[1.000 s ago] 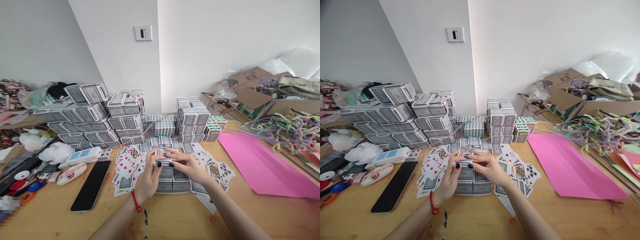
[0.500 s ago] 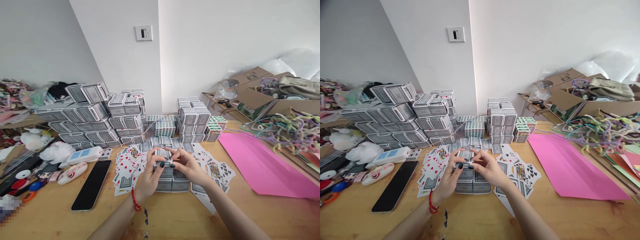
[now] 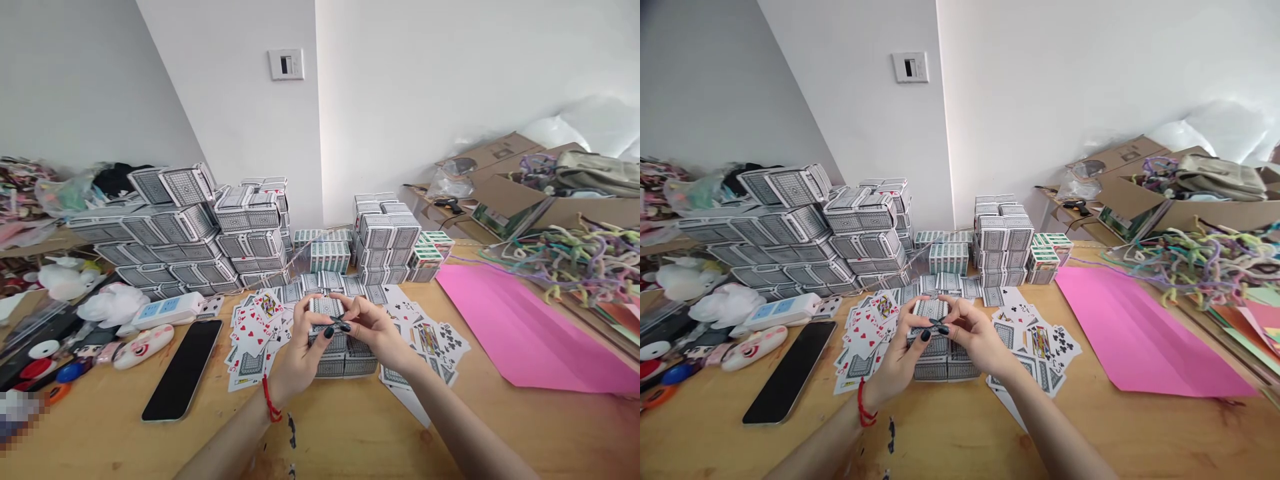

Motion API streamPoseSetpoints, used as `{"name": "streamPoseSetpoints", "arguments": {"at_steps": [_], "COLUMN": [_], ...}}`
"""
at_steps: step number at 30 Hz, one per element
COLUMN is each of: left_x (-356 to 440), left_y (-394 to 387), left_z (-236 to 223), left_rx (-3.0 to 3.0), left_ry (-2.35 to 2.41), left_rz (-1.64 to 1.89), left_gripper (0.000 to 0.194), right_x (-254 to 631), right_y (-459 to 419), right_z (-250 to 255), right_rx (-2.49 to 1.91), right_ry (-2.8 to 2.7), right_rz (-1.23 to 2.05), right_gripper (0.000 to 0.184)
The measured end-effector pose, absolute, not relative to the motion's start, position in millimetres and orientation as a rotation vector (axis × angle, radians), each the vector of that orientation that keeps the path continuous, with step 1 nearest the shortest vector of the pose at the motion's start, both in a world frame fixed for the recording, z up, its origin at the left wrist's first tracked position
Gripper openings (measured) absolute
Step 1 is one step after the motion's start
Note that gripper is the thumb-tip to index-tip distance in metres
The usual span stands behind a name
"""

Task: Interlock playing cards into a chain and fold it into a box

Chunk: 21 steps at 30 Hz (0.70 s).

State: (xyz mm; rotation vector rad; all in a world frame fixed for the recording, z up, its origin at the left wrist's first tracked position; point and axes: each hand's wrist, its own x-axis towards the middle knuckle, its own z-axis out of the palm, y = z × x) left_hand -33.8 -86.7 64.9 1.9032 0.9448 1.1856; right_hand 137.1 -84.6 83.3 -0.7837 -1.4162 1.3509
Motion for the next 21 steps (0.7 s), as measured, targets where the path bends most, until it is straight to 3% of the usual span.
{"name": "streamPoseSetpoints", "arguments": {"at_steps": [5,13,21], "left_x": [-31,-33,-33], "left_y": [-87,-80,-80], "left_z": [66,62,60], "left_rx": [1.893,1.846,1.888], "left_ry": [1.023,1.032,1.070], "left_rz": [1.200,1.250,1.217], "left_gripper": [0.017,0.022,0.023], "right_x": [144,148,143], "right_y": [-84,-77,-75], "right_z": [87,79,72], "right_rx": [-0.765,-0.888,-0.915], "right_ry": [-1.507,-1.599,-1.555], "right_rz": [1.413,1.323,1.286], "right_gripper": [0.017,0.042,0.038]}}
